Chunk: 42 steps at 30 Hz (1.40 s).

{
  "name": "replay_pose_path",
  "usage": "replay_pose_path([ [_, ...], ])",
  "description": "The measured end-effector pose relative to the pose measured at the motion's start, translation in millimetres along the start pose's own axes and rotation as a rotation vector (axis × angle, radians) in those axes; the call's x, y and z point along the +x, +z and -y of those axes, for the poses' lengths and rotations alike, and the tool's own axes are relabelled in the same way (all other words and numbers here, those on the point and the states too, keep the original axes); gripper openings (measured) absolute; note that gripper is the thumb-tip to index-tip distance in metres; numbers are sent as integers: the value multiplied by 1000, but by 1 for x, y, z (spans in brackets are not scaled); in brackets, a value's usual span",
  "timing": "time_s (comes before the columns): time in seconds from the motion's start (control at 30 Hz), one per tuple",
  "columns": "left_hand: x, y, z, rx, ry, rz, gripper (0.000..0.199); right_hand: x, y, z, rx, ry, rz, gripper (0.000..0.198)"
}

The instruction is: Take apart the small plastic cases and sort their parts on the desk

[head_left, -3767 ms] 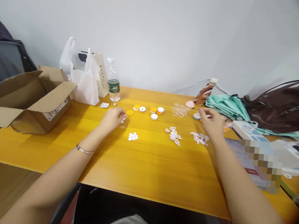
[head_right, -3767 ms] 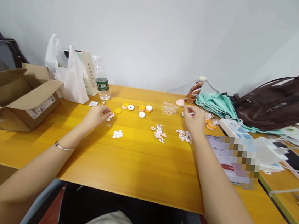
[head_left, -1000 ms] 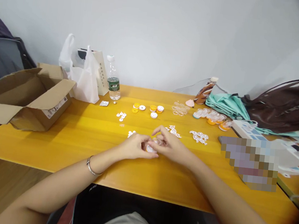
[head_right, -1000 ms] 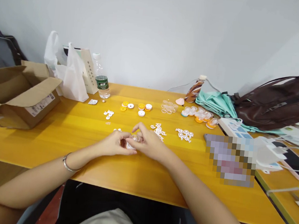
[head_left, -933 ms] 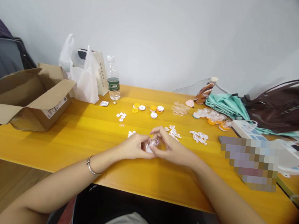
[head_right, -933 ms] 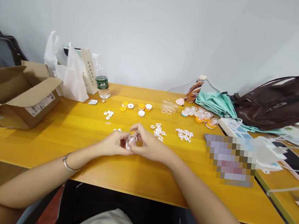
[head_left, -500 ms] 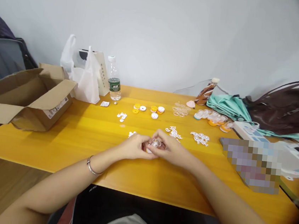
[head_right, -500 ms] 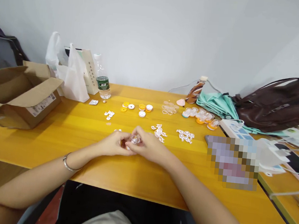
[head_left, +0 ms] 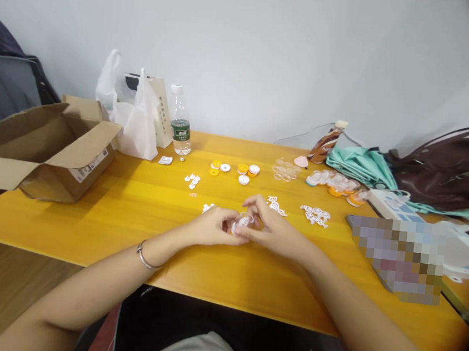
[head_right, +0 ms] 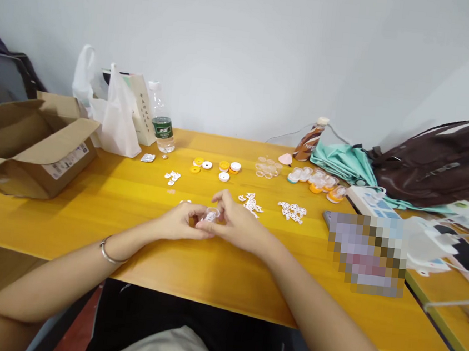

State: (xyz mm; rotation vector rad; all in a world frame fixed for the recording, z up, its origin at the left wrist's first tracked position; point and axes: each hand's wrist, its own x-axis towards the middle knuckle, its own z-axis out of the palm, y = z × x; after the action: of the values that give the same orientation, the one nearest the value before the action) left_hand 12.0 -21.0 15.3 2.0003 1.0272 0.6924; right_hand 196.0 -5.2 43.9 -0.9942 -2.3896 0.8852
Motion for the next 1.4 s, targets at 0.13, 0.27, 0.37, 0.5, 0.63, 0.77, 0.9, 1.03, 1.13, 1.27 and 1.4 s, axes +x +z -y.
replay_pose_path([
  [0.13, 0, -1, 1, -20, 12, -6, 19, 0, 1, -1, 20, -66, -32, 31],
  [0.27, 0, 0, 2, -40, 6, -5, 21, 1, 2, 0, 6, -30, -36, 37],
  [0.37, 0, 0, 2, -31, 11, 1, 21, 1, 2, 1, 28, -36, 20, 24],
  [0.5, 0, 0, 2, -18, 4, -8, 24, 1, 2, 1, 25, -41, -58, 36],
  [0.63, 0, 1, 3, -44, -6, 6, 27, 1, 2, 3, 29, 1, -21, 18],
  [0.77, 1, 2, 5, -36, -1, -6, 30, 1, 1, 2, -2, -22, -37, 28],
  [0.9, 1, 2, 6, -18, -19, 14, 37, 1, 2, -1, 29, 14, 8, 23],
  [1.03, 1, 0, 4, -29, -2, 50, 36, 7, -5, -9, 110, -110, -161, 19],
  [1.13, 1, -1, 2, -52, 17, 8, 34, 15, -23, -32, 96, -52, -460, 28],
  [1.27, 2, -1, 3, -55, 20, -23, 34, 22, -57, -82, -151, 282, -676, 36],
  [1.4, 2, -2, 3, -21, 27, -4, 34, 26, -81, -128, -438, 535, -596, 31],
])
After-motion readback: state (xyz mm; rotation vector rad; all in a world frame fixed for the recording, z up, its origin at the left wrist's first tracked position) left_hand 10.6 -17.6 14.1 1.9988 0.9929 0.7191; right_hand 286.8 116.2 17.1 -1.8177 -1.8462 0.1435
